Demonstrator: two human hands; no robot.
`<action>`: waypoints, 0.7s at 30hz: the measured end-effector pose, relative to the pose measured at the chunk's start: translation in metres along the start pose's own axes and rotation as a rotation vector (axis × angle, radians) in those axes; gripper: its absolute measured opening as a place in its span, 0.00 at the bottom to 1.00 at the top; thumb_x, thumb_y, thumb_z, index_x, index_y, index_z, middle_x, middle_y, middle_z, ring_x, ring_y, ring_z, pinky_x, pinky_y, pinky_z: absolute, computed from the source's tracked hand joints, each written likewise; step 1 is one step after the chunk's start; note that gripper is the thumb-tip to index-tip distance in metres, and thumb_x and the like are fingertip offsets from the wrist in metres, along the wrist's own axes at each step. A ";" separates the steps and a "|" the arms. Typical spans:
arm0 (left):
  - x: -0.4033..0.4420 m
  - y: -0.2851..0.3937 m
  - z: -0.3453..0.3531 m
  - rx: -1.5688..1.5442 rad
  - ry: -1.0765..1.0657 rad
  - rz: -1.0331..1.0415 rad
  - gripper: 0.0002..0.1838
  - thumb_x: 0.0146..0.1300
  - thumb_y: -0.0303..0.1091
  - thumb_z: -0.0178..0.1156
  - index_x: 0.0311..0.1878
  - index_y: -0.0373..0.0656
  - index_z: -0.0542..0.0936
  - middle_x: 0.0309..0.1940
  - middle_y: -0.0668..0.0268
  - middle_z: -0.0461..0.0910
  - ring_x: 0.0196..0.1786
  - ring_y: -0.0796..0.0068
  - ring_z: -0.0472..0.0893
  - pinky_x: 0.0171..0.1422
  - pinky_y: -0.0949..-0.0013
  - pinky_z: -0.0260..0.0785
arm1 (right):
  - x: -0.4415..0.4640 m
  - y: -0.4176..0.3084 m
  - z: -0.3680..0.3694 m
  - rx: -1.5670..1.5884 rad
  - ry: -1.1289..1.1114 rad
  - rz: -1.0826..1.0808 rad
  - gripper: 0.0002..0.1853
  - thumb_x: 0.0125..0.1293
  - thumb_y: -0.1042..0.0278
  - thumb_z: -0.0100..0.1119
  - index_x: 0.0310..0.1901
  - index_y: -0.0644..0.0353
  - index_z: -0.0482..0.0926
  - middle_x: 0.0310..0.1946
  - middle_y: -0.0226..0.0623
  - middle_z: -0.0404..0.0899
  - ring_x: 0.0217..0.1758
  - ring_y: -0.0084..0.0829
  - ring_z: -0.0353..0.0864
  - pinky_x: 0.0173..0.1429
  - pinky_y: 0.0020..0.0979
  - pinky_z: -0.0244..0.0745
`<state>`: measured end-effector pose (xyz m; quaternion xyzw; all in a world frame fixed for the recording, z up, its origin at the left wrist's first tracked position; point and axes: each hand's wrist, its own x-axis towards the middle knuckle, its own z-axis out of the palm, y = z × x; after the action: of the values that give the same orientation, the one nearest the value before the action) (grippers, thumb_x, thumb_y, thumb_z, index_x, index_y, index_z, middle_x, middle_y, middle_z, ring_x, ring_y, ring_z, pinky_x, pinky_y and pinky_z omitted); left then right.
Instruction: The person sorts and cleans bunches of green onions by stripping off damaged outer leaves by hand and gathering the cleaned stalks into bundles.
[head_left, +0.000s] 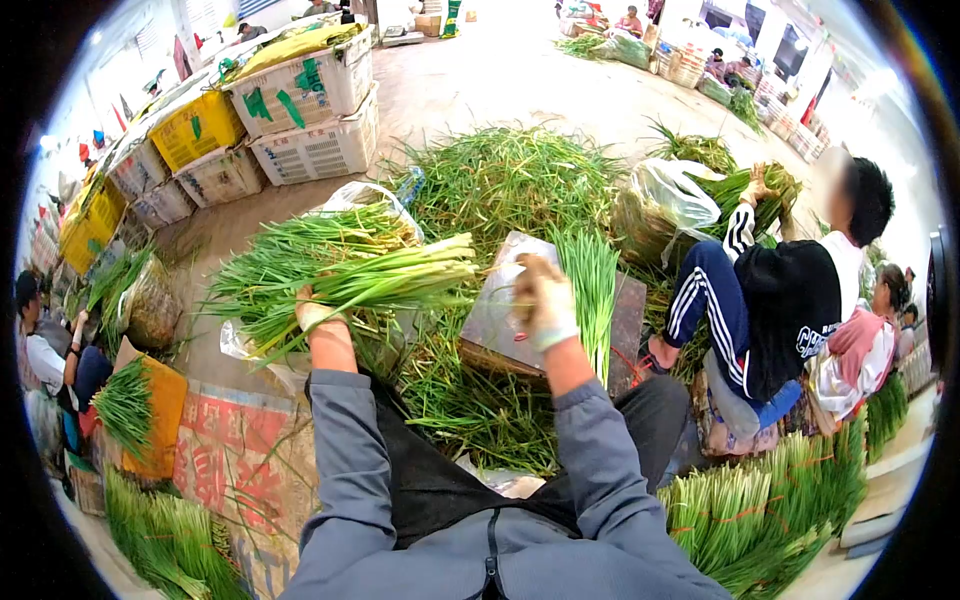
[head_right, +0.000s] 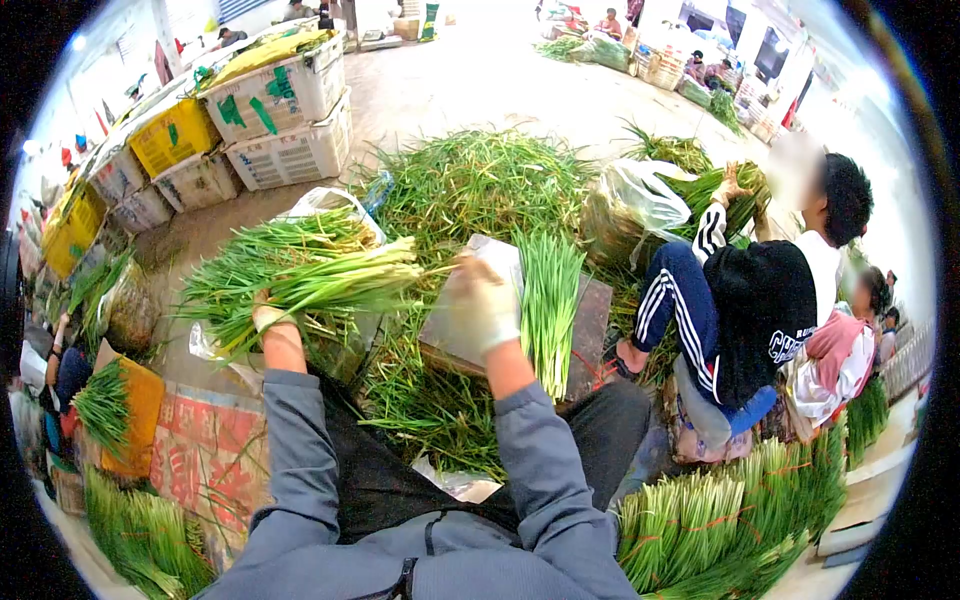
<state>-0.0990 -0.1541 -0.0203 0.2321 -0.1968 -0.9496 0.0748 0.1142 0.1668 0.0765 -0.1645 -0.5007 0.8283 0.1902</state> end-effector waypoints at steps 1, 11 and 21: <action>-0.006 0.008 0.001 -0.040 -0.032 -0.113 0.20 0.74 0.46 0.46 0.49 0.38 0.78 0.43 0.52 0.83 0.46 0.50 0.82 0.53 0.41 0.77 | 0.010 0.007 -0.025 0.143 0.040 -0.102 0.13 0.71 0.56 0.62 0.48 0.57 0.81 0.20 0.28 0.74 0.13 0.16 0.66 0.15 0.23 0.56; 0.006 -0.011 -0.009 0.068 -0.127 -0.166 0.21 0.72 0.48 0.45 0.50 0.41 0.80 0.43 0.53 0.84 0.45 0.51 0.83 0.50 0.43 0.78 | -0.021 0.045 0.051 -0.305 -0.291 0.327 0.11 0.68 0.61 0.63 0.46 0.58 0.78 0.25 0.30 0.77 0.16 0.19 0.68 0.19 0.23 0.60; -0.008 0.000 -0.005 0.119 -0.150 -0.108 0.23 0.73 0.48 0.43 0.50 0.40 0.79 0.47 0.52 0.83 0.45 0.49 0.82 0.51 0.43 0.78 | 0.017 0.051 -0.020 0.083 -0.060 0.015 0.12 0.72 0.56 0.60 0.48 0.53 0.79 0.27 0.27 0.76 0.18 0.17 0.65 0.22 0.22 0.59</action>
<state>-0.0893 -0.1541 -0.0209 0.1748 -0.2452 -0.9536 -0.0052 0.1006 0.1687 0.0202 -0.1354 -0.4700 0.8544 0.1754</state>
